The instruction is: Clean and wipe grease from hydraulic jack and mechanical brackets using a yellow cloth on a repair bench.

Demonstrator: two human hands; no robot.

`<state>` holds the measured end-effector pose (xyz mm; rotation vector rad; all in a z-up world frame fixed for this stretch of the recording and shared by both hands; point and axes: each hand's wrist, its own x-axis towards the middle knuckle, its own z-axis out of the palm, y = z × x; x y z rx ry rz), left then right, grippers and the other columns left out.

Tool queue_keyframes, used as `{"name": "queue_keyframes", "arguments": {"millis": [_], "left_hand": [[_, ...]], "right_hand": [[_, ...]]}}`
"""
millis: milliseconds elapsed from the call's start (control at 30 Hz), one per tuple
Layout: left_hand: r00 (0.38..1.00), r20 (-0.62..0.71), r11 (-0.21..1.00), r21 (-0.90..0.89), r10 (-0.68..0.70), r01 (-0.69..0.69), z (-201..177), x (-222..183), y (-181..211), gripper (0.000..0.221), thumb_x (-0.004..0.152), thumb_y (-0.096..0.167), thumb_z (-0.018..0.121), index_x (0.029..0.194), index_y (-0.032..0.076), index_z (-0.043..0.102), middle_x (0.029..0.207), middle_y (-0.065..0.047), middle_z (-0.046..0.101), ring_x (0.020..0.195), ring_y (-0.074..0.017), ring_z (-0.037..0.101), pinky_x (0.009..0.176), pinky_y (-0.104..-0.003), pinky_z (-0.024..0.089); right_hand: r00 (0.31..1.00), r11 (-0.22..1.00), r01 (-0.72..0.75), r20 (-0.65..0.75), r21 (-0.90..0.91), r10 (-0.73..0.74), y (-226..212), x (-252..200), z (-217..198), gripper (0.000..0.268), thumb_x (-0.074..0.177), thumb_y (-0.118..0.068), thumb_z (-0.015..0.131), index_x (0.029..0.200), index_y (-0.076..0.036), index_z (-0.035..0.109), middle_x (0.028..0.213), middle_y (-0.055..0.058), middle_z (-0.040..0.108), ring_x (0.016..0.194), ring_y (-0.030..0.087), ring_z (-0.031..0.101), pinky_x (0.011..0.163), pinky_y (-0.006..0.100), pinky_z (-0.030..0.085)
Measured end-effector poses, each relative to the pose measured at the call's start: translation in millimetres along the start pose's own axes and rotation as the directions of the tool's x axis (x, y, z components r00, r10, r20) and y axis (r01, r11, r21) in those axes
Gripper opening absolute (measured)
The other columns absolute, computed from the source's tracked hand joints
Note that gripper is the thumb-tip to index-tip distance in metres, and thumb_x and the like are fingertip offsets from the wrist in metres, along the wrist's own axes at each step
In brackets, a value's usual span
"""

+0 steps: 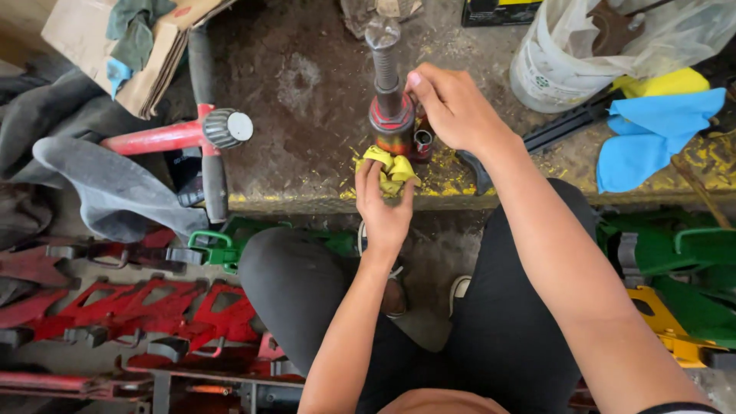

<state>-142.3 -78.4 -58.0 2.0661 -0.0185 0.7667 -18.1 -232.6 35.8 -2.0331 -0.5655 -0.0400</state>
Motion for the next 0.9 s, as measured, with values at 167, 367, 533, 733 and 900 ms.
{"name": "queue_keyframes", "arguments": {"millis": [167, 367, 533, 733, 900], "left_hand": [[0.993, -0.005, 0.991, -0.063, -0.116, 0.115, 1.6, 3.1, -16.7, 0.04, 0.08, -0.001, 0.08, 0.116, -0.003, 0.064, 0.12, -0.019, 0.065, 0.109, -0.0373, 0.068, 0.096, -0.042, 0.055], [0.951, -0.026, 0.881, -0.385, -0.307, 0.274, -1.5, 26.1, 2.5, 0.027, 0.09, -0.005, 0.072, 0.117, -0.002, 0.068, 0.117, -0.014, 0.066, 0.104, -0.0288, 0.067, 0.085, -0.036, 0.056], [0.989, -0.146, 0.983, -0.181, -0.013, -0.014, 11.5, 41.0, 13.5, 0.036, 0.099, -0.003, 0.06, 0.134, 0.0, 0.055, 0.123, -0.014, 0.06, 0.113, -0.028, 0.064, 0.102, -0.039, 0.053], [0.804, 0.073, 0.743, -0.339, -0.59, 0.577, 31.3, 68.4, 4.3, 0.046, 0.101, 0.023, 0.041, 0.14, 0.0, 0.046, 0.113, -0.018, 0.067, 0.095, -0.0268, 0.063, 0.084, -0.037, 0.051], [0.929, 0.361, 0.723, -0.62, -0.082, 0.304, 40.1, 137.8, -48.5, 0.052, 0.115, 0.033, 0.035, 0.125, -0.005, 0.068, 0.116, -0.012, 0.074, 0.107, -0.0215, 0.067, 0.102, -0.036, 0.052]], "right_hand": [[1.0, 0.999, -0.01, 0.019, -0.039, 0.011, 1.3, -1.0, 0.7, 0.052, 0.114, -0.045, 0.04, 0.102, 0.0, 0.064, 0.083, 0.018, 0.068, 0.079, 0.037, 0.068, 0.072, 0.043, 0.051], [1.0, 0.999, 0.007, 0.008, -0.042, -0.007, 2.1, -0.4, -1.8, 0.049, 0.114, -0.043, 0.041, 0.101, -0.001, 0.062, 0.084, 0.02, 0.067, 0.08, 0.039, 0.067, 0.072, 0.045, 0.05], [1.0, 0.998, 0.009, 0.013, -0.064, -0.008, 0.6, -0.5, 0.3, 0.046, 0.114, -0.04, 0.043, 0.1, 0.001, 0.059, 0.084, 0.023, 0.064, 0.081, 0.044, 0.063, 0.072, 0.047, 0.049], [1.0, 0.998, -0.023, 0.013, -0.062, 0.024, 1.6, 2.5, -1.0, 0.044, 0.113, -0.038, 0.042, 0.099, 0.001, 0.058, 0.085, 0.024, 0.064, 0.083, 0.045, 0.062, 0.073, 0.048, 0.048], [1.0, 0.995, 0.008, 0.015, -0.099, -0.007, 8.1, 3.9, 1.4, 0.039, 0.113, -0.034, 0.042, 0.106, 0.001, 0.059, 0.096, 0.025, 0.066, 0.095, 0.049, 0.061, 0.081, 0.051, 0.048]]}}
